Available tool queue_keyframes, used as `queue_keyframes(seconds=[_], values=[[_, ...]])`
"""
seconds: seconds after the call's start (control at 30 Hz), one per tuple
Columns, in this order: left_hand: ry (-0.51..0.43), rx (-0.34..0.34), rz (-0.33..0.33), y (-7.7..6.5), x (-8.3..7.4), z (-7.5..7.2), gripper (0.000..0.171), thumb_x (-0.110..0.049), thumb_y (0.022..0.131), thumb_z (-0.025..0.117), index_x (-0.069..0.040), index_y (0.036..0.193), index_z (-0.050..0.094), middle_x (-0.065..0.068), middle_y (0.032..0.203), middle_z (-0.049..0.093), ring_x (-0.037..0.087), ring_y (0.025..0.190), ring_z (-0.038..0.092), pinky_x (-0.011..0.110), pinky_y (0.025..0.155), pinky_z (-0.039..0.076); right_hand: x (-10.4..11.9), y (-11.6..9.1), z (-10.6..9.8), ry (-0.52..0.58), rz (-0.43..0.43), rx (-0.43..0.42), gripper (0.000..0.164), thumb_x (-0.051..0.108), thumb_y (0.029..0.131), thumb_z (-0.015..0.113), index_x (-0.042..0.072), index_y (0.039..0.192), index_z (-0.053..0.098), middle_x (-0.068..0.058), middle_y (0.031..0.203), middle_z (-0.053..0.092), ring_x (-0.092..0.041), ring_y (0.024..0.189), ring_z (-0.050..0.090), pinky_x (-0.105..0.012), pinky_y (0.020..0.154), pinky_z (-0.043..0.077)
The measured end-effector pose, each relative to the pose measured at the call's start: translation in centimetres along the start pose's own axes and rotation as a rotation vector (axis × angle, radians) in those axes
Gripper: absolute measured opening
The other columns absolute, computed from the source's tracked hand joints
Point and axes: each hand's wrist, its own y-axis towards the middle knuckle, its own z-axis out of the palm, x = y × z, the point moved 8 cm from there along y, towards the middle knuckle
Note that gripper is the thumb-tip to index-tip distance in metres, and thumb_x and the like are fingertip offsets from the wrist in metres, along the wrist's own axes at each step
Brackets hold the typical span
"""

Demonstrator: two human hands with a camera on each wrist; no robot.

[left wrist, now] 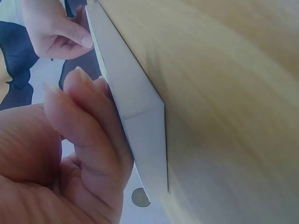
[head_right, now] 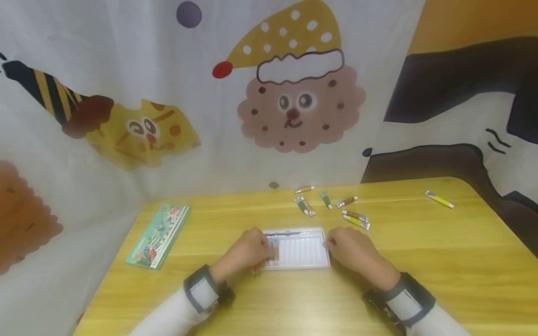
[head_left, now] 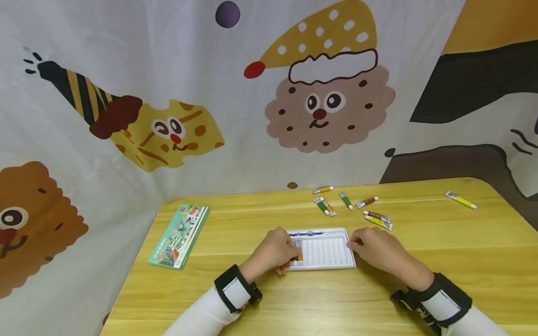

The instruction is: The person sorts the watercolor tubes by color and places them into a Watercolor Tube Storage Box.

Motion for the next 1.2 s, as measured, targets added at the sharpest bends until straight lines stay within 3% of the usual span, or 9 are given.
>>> queue_keyframes(seconds=[0.33,0.6,0.7,0.9,1.2], values=[[-0.003,0.001,0.003,0.0,-0.1,0.0,0.043,-0.016,0.099,0.073,0.001,0.060,0.065,0.001,0.045,0.051,0.011,0.033,0.048,0.027,0.036,0.045,0.5,1.0,-1.4,-0.013,-0.047,-0.037,0.010,0.017,0.096,0.075,0.008,0.092,0.075,0.005,0.071,0.057,-0.012,0.061,0.047,-0.030,0.056,0.038],[0.162,-0.100,0.074,-1.1,-0.7,-1.7,0.055,-0.028,0.099,0.073,-0.016,0.052,0.046,-0.011,0.045,0.031,0.007,0.040,0.033,0.023,0.042,0.019,0.9,5.3,-3.3,0.033,-0.089,-0.085,0.012,0.014,0.099,0.070,0.003,0.095,0.076,0.000,0.072,0.058,-0.014,0.057,0.047,-0.031,0.053,0.036],[0.150,-0.112,0.095,-1.8,-0.5,-2.1,0.053,-0.026,0.099,0.073,-0.017,0.055,0.046,-0.010,0.048,0.031,0.008,0.043,0.034,0.024,0.044,0.020,0.6,7.3,-3.2,0.055,-0.096,-0.078,0.012,0.011,0.099,0.069,0.003,0.095,0.076,-0.003,0.078,0.063,-0.016,0.059,0.049,-0.032,0.054,0.038],[0.103,-0.143,0.133,-2.6,0.4,-2.4,0.033,-0.020,0.098,0.073,-0.016,0.066,0.062,-0.008,0.056,0.043,0.009,0.051,0.041,0.025,0.050,0.029,-1.0,10.4,-1.8,0.045,-0.040,-0.017,0.015,0.014,0.100,0.069,0.002,0.096,0.076,-0.006,0.087,0.070,-0.019,0.070,0.058,-0.032,0.061,0.044],[0.068,-0.148,0.151,-3.6,0.8,-2.9,0.021,-0.014,0.097,0.072,-0.011,0.076,0.071,-0.008,0.061,0.051,0.008,0.054,0.043,0.023,0.051,0.034,-1.8,11.8,-1.0,0.090,0.009,0.062,0.021,0.021,0.098,0.072,0.002,0.089,0.076,-0.004,0.074,0.061,-0.017,0.061,0.052,-0.030,0.055,0.037]])
